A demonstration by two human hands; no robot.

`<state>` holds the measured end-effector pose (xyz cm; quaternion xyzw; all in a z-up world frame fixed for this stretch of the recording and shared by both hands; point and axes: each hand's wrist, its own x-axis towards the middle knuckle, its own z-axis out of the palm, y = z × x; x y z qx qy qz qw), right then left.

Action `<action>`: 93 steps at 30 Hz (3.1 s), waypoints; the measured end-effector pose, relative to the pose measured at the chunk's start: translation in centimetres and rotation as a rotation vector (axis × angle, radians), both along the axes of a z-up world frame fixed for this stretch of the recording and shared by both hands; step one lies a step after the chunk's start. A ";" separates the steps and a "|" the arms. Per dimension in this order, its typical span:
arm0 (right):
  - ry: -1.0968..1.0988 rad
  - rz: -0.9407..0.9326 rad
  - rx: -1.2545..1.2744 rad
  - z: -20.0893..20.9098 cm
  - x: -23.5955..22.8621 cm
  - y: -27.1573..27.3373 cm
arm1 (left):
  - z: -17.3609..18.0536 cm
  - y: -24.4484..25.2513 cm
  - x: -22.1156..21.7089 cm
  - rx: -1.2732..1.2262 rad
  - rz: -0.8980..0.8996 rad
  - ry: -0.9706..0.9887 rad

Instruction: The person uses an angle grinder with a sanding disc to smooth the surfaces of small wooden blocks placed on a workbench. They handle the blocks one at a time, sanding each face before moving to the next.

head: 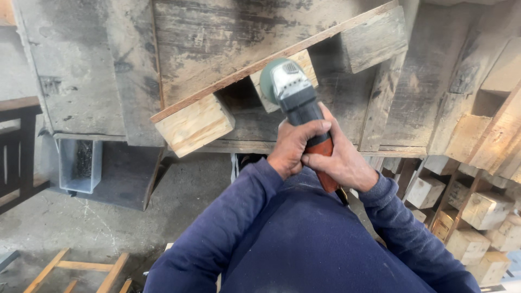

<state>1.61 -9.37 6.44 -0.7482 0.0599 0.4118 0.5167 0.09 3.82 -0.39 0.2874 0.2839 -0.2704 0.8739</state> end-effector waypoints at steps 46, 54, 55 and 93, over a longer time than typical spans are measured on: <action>0.037 -0.284 -0.119 -1.1 -5.6 -4.7 | -0.5 -5.3 -2.6 0.027 -0.199 0.048; -0.062 -0.259 -0.048 -1.7 -7.0 -4.5 | -0.6 -4.9 -2.7 0.088 -0.227 0.010; -0.046 -0.303 -0.043 -1.8 -7.3 -4.6 | -0.7 -5.0 -3.0 0.080 -0.232 0.012; 0.001 -0.017 -0.096 -2.9 -6.6 -5.1 | -2.1 -3.9 -6.0 -0.027 -0.068 0.016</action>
